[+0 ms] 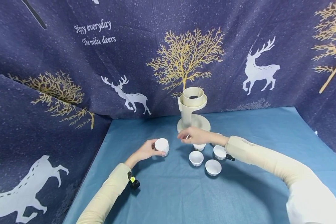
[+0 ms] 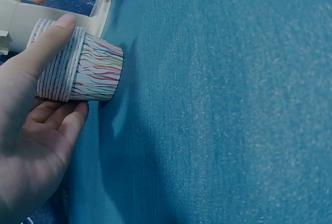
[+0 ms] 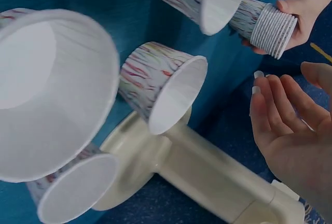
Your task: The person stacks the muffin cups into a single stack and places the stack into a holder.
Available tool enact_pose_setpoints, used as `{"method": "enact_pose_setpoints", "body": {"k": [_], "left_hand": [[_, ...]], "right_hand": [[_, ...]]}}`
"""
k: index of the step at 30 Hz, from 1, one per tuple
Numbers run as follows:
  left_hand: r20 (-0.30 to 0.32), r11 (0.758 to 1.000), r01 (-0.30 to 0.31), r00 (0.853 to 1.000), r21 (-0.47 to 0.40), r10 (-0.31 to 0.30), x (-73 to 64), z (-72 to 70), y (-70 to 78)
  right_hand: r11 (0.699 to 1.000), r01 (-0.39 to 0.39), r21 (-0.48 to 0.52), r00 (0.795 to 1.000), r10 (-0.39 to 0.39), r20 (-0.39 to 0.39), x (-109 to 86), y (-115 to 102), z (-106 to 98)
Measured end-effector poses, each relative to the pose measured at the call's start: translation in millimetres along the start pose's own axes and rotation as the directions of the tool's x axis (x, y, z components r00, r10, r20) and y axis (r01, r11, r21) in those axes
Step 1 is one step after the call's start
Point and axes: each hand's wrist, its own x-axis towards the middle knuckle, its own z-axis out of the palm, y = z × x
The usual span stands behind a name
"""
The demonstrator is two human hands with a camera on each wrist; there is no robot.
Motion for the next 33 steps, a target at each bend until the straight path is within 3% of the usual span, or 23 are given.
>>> {"method": "enact_pose_setpoints", "body": {"k": [8, 18, 25, 33], "left_hand": [[-0.009, 1.0, 0.009, 1.0, -0.003, -0.009, -0.5, 2.2, -0.5], [0.003, 1.0, -0.004, 1.0, 0.004, 0.004, -1.9, 2.8, -0.3], [0.003, 1.0, -0.005, 1.0, -0.014, 0.005, -2.2, 1.2, 0.4], [0.001, 1.0, 0.0, 1.0, -0.015, 0.0, -3.7, 0.9, 3.4]], "right_hand": [[1.0, 0.017, -0.015, 0.999, -0.017, 0.033, -13.3, 7.3, 2.1], [0.994, 0.024, -0.106, 0.997, -0.015, 0.08, -33.0, 4.0, 9.5], [0.978, 0.138, -0.154, 0.987, -0.124, 0.1, -41.1, 2.6, 17.5], [0.971, 0.152, -0.186, 0.978, -0.121, 0.167, -47.4, 3.7, 20.7]]}}
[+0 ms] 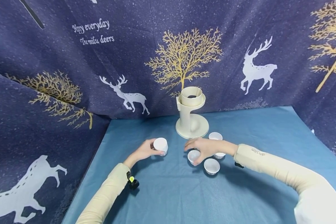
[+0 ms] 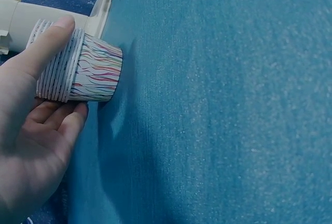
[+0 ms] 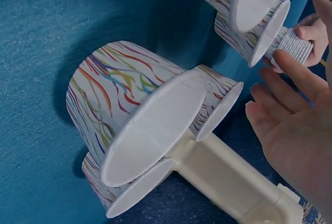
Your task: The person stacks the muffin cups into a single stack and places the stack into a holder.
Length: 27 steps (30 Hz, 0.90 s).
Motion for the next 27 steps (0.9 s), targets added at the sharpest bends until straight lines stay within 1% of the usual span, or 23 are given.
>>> {"method": "enact_pose_setpoints", "body": {"k": [6, 11, 15, 20, 24, 27], "left_hand": [[-0.003, 1.0, -0.003, 1.0, 0.004, 0.003, 0.8, -0.1, -0.4], [-0.004, 1.0, -0.005, 1.0, 0.002, 0.005, 1.1, 0.4, -1.5], [-0.006, 1.0, -0.006, 1.0, 0.001, 0.006, 1.0, 0.1, -0.2], [-0.004, 1.0, 0.009, 1.0, 0.006, -0.009, 1.2, 0.0, 0.5], [0.0, 1.0, 0.008, 1.0, 0.01, -0.008, 1.4, -0.4, 0.6], [0.003, 1.0, 0.006, 1.0, 0.005, -0.006, 1.7, -0.2, 0.1]], "right_hand": [[0.998, -0.002, -0.056, 1.0, 0.003, 0.016, -1.5, -3.6, 1.3], [0.997, -0.022, -0.078, 0.999, 0.025, 0.042, -0.9, -2.2, 5.9], [0.994, -0.054, -0.098, 0.996, 0.06, 0.063, -0.8, -3.2, 5.9], [0.99, -0.077, -0.119, 0.995, 0.084, 0.06, -2.4, -5.3, 2.6], [0.989, -0.095, -0.117, 0.993, 0.103, 0.065, -4.2, -6.2, 1.0], [0.99, -0.083, -0.115, 0.995, 0.09, 0.053, -3.5, -5.6, 1.4]]}}
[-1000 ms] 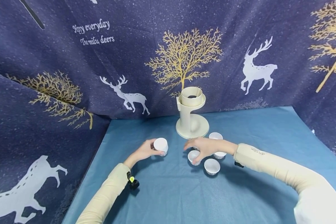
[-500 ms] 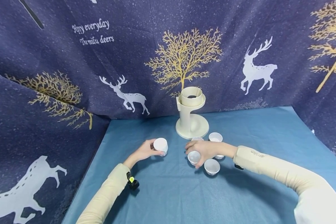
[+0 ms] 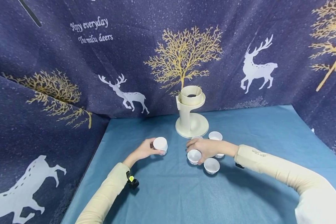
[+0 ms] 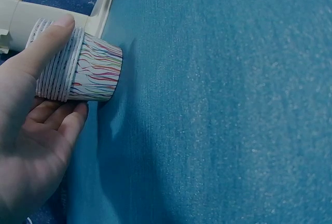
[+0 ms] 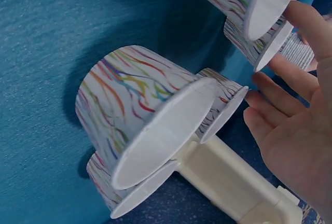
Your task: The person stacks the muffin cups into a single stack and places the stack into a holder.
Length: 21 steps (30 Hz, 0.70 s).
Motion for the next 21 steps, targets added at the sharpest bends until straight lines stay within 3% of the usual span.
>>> {"method": "enact_pose_setpoints", "body": {"k": [13, 21], "left_hand": [[-0.002, 1.0, 0.012, 1.0, 0.007, -0.012, -0.1, 0.4, -0.9], [-0.01, 1.0, 0.011, 1.0, 0.005, -0.011, 0.0, 0.5, 0.2]], "right_hand": [[0.997, 0.07, 0.027, 0.992, -0.067, -0.109, 9.3, -0.8, 0.5], [0.997, 0.072, 0.015, 0.984, -0.068, -0.162, 14.3, -2.8, 1.1]]}}
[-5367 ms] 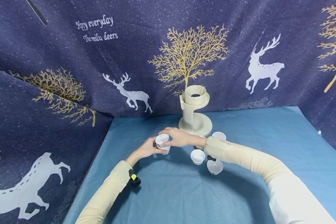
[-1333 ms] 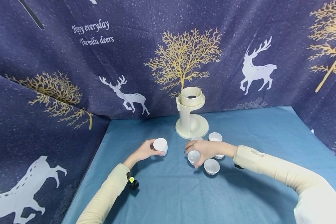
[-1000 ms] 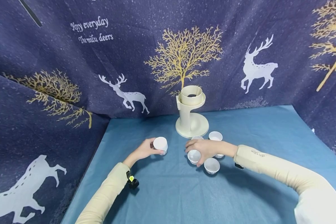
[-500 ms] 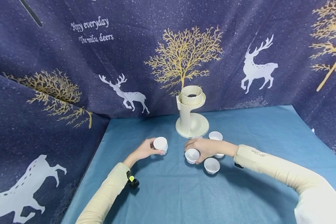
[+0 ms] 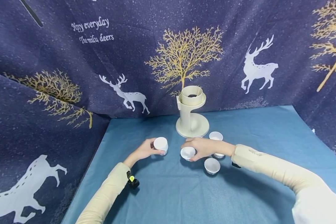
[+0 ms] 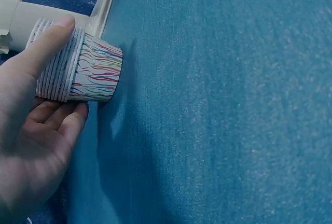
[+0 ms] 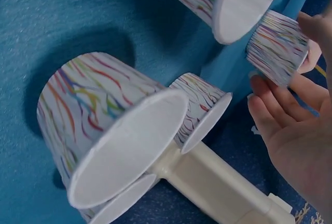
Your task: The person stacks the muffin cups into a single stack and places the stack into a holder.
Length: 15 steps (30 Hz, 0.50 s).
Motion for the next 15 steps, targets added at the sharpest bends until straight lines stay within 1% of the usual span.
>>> {"method": "enact_pose_setpoints", "body": {"k": [2, 8, 11, 15], "left_hand": [[-0.001, 1.0, 0.001, 1.0, 0.0, -0.001, 0.3, -0.5, 0.0], [0.005, 1.0, 0.004, 1.0, -0.021, -0.004, 1.3, -2.0, 0.1], [0.0, 1.0, 0.003, 1.0, -0.025, -0.003, 1.3, -1.8, -0.8], [0.001, 1.0, 0.017, 1.0, -0.016, -0.017, -0.1, 0.0, -3.6]], "right_hand": [[1.0, -0.005, 0.019, 1.0, 0.005, -0.012, 1.8, 0.2, 0.7], [0.996, -0.052, 0.072, 0.998, 0.054, -0.023, 6.2, 2.8, 3.5], [0.995, -0.044, 0.091, 0.996, 0.05, -0.069, 7.8, 4.7, 4.9], [0.992, -0.023, 0.125, 0.991, 0.039, -0.129, 9.4, 6.5, 7.4]]}}
